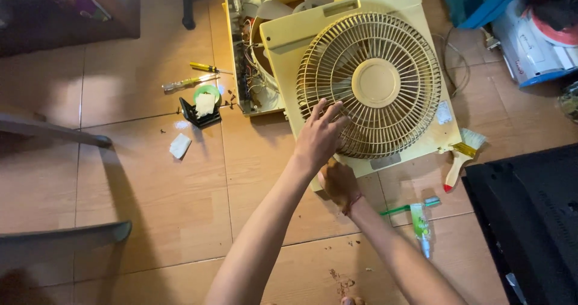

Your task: Scrubbing and wiping a plastic fan grill to remove dust using a small brush and a cloth.

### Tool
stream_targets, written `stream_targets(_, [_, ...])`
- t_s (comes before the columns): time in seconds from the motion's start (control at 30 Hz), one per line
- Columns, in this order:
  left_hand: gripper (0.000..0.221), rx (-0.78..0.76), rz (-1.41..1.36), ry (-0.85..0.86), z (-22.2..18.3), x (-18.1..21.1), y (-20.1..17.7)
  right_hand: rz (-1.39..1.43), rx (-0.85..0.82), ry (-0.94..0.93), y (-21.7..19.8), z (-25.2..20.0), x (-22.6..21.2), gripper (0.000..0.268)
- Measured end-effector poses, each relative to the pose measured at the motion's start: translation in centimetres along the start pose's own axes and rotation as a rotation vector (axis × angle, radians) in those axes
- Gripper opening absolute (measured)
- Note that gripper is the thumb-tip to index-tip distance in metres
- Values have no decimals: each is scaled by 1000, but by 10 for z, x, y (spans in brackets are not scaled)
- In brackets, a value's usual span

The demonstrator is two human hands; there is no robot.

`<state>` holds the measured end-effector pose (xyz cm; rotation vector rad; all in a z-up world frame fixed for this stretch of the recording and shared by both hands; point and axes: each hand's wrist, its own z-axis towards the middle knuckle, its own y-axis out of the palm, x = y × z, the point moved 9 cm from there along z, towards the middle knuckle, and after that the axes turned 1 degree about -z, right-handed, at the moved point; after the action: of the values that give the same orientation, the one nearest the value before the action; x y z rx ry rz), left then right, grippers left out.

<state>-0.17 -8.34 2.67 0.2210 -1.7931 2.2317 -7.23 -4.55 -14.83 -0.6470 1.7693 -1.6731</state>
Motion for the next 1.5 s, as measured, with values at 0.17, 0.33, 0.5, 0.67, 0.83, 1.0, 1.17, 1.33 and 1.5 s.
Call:
stream_targets(0.17, [51,47,28,33,-2,2,-2,148,60,-147,-32,-51,-31,18])
stream_targets(0.33, [48,-14,-129,-18,-9,-10,-17,376,-16,-161,-77,-66,-35,11])
stream_targets(0.5, [43,414,-739,-273,-43,-87,-20,492,-85,187,-94,-49,-13,24])
stream_targets(0.67, [39,368,-951,-959,-131,-139,32,373,297,-31,-152,3,-16,9])
stream_targets(0.83, [74,-8,-1098,-978,-171,-98,98,246,377,-69,-156,68,-40,10])
stream_targets(1.0, [88,-30,-961,-738,-165,-72,108,186,215,-21,-111,97,-45,14])
stream_targets(1.17, [86,10,-963,-735,-170,-74,121,191,248,-75,-114,72,-44,12])
stream_targets(1.33, [83,20,-995,-740,-173,-68,127,222,290,-116,-90,11,-22,8])
stream_targets(1.5, [80,-3,-974,-690,-172,-56,111,213,185,-145,-86,-10,-11,10])
